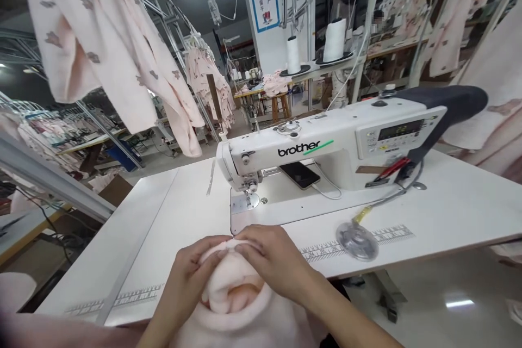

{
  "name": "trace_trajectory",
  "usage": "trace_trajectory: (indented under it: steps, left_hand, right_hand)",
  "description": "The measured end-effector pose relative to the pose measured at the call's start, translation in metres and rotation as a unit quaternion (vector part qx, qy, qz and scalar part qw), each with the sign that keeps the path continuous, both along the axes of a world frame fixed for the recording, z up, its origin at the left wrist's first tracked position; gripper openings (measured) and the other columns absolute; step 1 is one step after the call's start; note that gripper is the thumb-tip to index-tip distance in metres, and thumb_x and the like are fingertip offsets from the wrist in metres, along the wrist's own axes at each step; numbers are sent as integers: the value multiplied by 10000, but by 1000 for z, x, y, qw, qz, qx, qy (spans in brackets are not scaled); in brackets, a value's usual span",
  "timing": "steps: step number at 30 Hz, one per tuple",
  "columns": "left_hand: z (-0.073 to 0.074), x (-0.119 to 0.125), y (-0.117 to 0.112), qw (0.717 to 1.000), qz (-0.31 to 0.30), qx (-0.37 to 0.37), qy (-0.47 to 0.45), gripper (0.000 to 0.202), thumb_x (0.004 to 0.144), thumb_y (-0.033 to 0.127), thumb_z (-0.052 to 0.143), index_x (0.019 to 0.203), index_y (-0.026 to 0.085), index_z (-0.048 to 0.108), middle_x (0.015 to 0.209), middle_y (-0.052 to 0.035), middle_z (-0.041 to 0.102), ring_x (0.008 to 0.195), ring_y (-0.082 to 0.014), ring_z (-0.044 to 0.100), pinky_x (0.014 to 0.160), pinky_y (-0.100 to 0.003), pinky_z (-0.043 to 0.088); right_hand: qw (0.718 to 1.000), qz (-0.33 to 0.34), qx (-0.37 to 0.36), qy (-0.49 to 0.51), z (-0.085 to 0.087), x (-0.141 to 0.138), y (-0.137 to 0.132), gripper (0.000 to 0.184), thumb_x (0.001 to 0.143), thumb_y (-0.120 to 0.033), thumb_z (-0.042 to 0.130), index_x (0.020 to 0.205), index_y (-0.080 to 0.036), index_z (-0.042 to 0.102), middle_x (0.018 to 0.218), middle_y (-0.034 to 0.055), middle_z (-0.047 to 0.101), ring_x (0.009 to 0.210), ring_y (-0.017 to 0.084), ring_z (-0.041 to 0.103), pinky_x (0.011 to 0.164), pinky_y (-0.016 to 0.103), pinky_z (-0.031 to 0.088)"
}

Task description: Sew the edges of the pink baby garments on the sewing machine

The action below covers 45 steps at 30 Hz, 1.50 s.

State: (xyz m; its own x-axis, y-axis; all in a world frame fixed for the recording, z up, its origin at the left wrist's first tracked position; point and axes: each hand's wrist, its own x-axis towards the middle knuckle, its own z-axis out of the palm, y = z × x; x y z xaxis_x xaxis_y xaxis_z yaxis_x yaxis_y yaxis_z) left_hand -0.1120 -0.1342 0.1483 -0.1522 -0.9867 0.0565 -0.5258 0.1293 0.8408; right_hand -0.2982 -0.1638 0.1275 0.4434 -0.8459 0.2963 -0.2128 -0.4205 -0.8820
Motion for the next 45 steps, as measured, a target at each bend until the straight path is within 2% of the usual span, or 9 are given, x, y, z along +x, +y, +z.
trace_trajectory:
  steps: [2,4,9,11,15,21,31,38,45]
  left_hand:
    - [-2,-1,-14,1000,29,-7,-11,262,833,350,516,975,200,676,916,-12,688,817,-163,617,731,-236,471]
    - [-8,-1,-35,999,24,-17,-28,261,828,365,514,929,187,677,850,-3,687,788,-163,612,695,-227,455]
    - [-39,0,-103,994,-22,-2,-111,278,834,342,447,836,151,648,712,-6,642,674,-159,576,591,-229,403]
    - [-51,-1,-122,991,-35,11,-125,265,830,305,431,840,152,646,735,-15,636,682,-158,572,614,-236,406]
    - [-67,-3,-143,989,-24,8,-144,230,802,259,443,861,166,645,909,-55,630,848,-185,566,755,-272,397]
    - [-72,-7,-158,986,13,50,-158,204,761,321,491,771,185,643,744,-20,644,711,-175,567,632,-251,370]
    - [-73,-16,-165,976,58,66,-198,176,751,297,475,747,229,637,661,11,598,648,-158,541,557,-240,318]
    - [-72,-16,-166,975,65,51,-206,145,754,241,471,748,215,614,681,2,613,694,-163,569,599,-239,343]
    - [-74,-19,-168,973,70,27,-219,121,767,208,473,789,207,592,803,-17,652,767,-183,595,662,-250,370]
  right_hand:
    - [998,-52,40,4,-2,4,-9,166,849,-312,543,758,-205,633,702,-30,623,673,137,555,605,220,379]
    - [994,-90,49,28,-7,8,-26,204,820,-357,573,693,-199,601,652,-38,598,648,137,544,576,217,358]
    - [970,-168,28,175,-33,14,-82,171,810,-338,544,716,-201,587,662,-12,601,673,164,550,572,231,308]
    - [962,-180,40,200,-43,16,-99,113,784,-300,552,756,-197,591,670,7,602,685,178,550,571,236,293]
    - [951,-179,63,244,-55,19,-120,85,760,-263,552,765,-187,590,681,22,603,696,181,547,574,239,288]
    - [939,-186,87,278,-61,19,-136,92,757,-263,540,713,-187,565,727,18,611,680,163,541,557,236,295]
    - [924,-225,81,299,-68,16,-140,67,758,-217,519,745,-196,582,742,9,627,693,160,548,554,238,300]
    - [914,-239,60,323,-68,19,-139,97,764,-210,504,776,-200,600,746,11,640,697,162,558,557,236,313]
    - [900,-255,31,353,-74,21,-139,170,792,-237,484,879,-194,624,822,41,656,759,183,577,599,243,338]
